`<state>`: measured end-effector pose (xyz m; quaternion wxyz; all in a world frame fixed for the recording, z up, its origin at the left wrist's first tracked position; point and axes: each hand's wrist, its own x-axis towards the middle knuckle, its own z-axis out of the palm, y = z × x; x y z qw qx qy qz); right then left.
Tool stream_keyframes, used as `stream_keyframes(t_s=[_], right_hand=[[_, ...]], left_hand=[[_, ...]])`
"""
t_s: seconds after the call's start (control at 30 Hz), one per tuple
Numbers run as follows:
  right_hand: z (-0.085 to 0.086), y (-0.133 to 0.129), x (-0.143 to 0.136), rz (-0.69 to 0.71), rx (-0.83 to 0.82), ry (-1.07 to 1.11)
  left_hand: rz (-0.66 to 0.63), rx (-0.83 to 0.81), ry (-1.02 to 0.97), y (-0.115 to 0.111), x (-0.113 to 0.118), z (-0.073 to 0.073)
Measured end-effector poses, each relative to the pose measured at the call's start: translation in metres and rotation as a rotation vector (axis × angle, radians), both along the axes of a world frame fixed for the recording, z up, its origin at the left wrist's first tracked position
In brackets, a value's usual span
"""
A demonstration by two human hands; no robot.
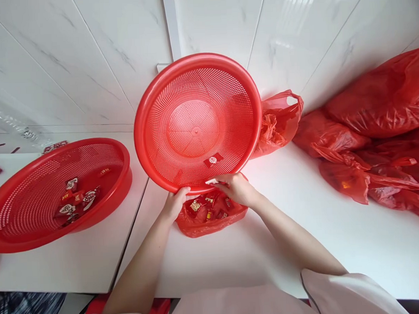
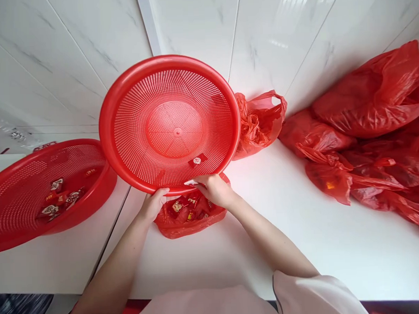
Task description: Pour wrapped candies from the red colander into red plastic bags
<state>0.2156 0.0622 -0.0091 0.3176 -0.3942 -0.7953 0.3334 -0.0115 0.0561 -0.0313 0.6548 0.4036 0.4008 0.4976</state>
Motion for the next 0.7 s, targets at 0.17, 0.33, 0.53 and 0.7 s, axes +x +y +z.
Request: stream_keyframes(t_s=[0.17, 0.33, 0.53, 0.7], right_hand=[[0.005, -0.001, 0.001, 0.147, -0.492, 0.305], [0.009, -0.002, 0.006, 0.160, -0.451, 0.175], [0.004, 0.000, 0.004, -0.232, 0.127, -0.306], [-0.010, 0.007, 0.007, -0.270, 0.379, -0.524]], left_hand=[[0.004, -0.001, -0.017, 0.002, -0.001, 0.003], [0.003, -0.034, -0.045, 0.002, 0.000, 0.004], [-0.012, -0.005, 0.043, 0.001, -0.005, 0.000], [-0.087, -0.030, 0.084, -0.005, -0.002, -0.004]])
